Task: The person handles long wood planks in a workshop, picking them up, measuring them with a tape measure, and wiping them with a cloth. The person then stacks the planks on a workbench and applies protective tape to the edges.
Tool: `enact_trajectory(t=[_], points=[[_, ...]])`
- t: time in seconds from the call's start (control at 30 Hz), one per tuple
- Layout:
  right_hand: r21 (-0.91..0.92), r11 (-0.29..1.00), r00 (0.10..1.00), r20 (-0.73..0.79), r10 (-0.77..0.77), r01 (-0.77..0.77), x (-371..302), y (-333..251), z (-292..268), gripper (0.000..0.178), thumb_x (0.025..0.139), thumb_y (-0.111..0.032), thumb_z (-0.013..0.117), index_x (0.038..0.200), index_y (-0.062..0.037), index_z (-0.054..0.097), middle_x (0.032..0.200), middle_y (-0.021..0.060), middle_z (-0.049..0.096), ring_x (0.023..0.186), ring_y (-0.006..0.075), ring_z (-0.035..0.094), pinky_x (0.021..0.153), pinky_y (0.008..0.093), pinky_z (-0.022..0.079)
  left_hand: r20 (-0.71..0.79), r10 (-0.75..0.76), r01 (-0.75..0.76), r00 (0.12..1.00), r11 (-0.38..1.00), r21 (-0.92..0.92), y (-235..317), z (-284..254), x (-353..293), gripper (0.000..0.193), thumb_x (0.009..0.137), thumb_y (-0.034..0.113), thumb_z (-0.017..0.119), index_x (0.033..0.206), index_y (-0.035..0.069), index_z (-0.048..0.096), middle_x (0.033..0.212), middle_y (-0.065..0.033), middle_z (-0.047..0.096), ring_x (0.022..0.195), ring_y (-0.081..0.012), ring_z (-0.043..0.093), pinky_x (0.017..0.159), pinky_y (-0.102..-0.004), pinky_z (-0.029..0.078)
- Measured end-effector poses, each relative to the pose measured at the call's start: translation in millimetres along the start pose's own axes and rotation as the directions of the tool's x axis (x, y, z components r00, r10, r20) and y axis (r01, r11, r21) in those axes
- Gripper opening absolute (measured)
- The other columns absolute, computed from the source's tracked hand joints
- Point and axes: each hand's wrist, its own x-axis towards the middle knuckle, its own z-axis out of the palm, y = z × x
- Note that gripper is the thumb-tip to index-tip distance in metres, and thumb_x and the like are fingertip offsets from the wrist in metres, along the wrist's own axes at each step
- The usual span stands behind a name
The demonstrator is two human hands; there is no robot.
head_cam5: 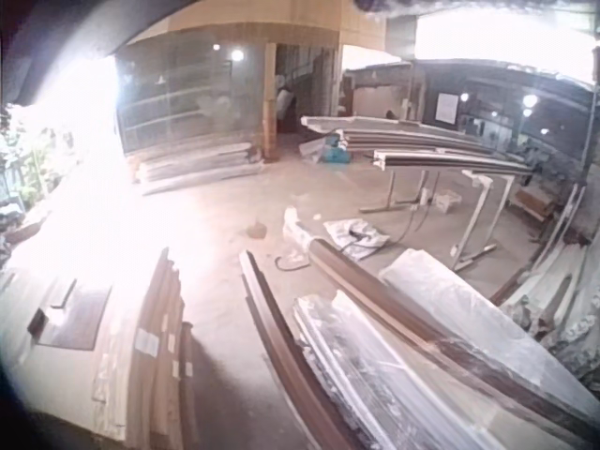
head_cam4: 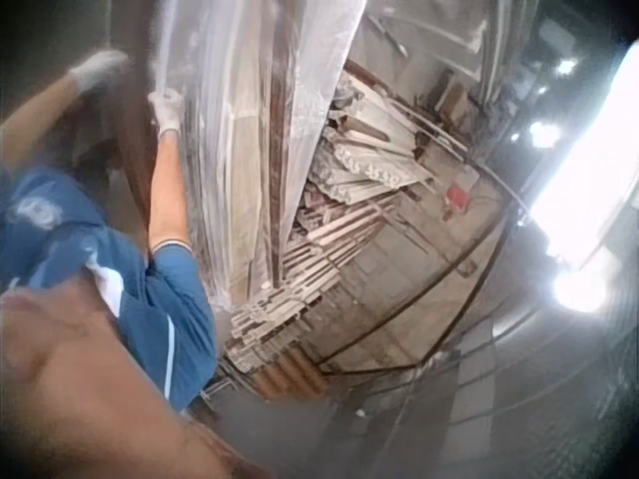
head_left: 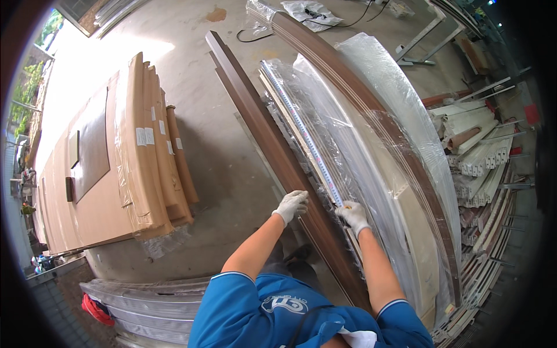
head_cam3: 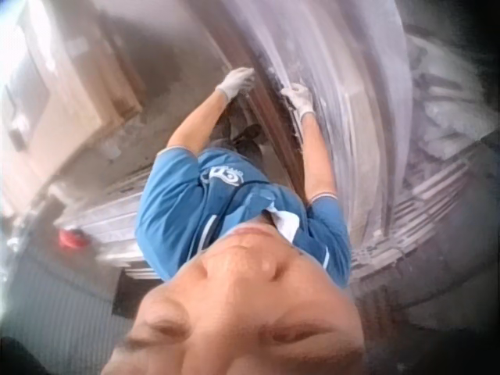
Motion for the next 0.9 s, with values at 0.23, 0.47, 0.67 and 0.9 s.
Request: enact_trajectory(t=[0.23, 0.47, 0.67, 0.9], points=[[-0.115, 0.993, 0.999, 0.034, -0.004, 0.008, 75.9, -36.6, -6.7, 0.033, 0.072, -0.031, 0.078, 0.093, -0.0059, 0.078, 0.076, 0.0067, 0.071, 0.069, 0.0191, 0.068, 0.064, 0.0364, 0.054, -0.203, 0.013, -0.025, 0.979, 0.998, -0.057, 9.1, -87.6, -23.8, 0.028, 0.102, 0.03, 0.064, 0.118, 0.007, 0.063, 0.096, -0.0056, 0.065, 0.075, -0.0158, 0.065, 0.067, -0.029, 0.056], [-0.057, 0.997, 0.996, 0.075, 0.057, -0.053, 89.3, -8.8, -10.0, 0.023, 0.073, -0.025, 0.077, 0.084, -0.0053, 0.078, 0.071, 0.0045, 0.069, 0.063, 0.0158, 0.062, 0.059, 0.0335, 0.048, -0.34, -0.028, -0.015, 0.94, 0.992, -0.125, -5.4, -131.3, -49.5, 0.025, 0.102, 0.029, 0.064, 0.116, 0.009, 0.062, 0.092, -0.0053, 0.066, 0.072, -0.0169, 0.065, 0.066, -0.0305, 0.056], [0.012, 1.0, 0.996, 0.081, 0.025, -0.026, 85.4, 10.3, -13.6, 0.026, 0.072, -0.025, 0.078, 0.086, -0.0029, 0.077, 0.073, 0.0045, 0.069, 0.063, 0.0143, 0.062, 0.06, 0.0338, 0.049, -0.373, -0.056, 0.0, 0.926, 0.989, -0.15, -29.9, -135.5, -61.9, 0.024, 0.102, 0.029, 0.063, 0.114, 0.009, 0.062, 0.091, -0.0057, 0.066, 0.07, -0.0176, 0.065, 0.064, -0.0312, 0.056], [-0.049, 0.998, 0.998, 0.063, -0.026, 0.029, 73.0, 74.3, -32.9, 0.037, 0.072, -0.033, 0.079, 0.099, -0.0076, 0.079, 0.081, 0.007, 0.074, 0.071, 0.0173, 0.068, 0.068, 0.0335, 0.055, -0.353, 0.02, -0.053, 0.935, 0.995, -0.084, -66.3, -118.0, -79.5, 0.029, 0.102, 0.031, 0.063, 0.119, 0.007, 0.062, 0.096, -0.0079, 0.066, 0.076, -0.02, 0.066, 0.067, -0.0338, 0.057]])
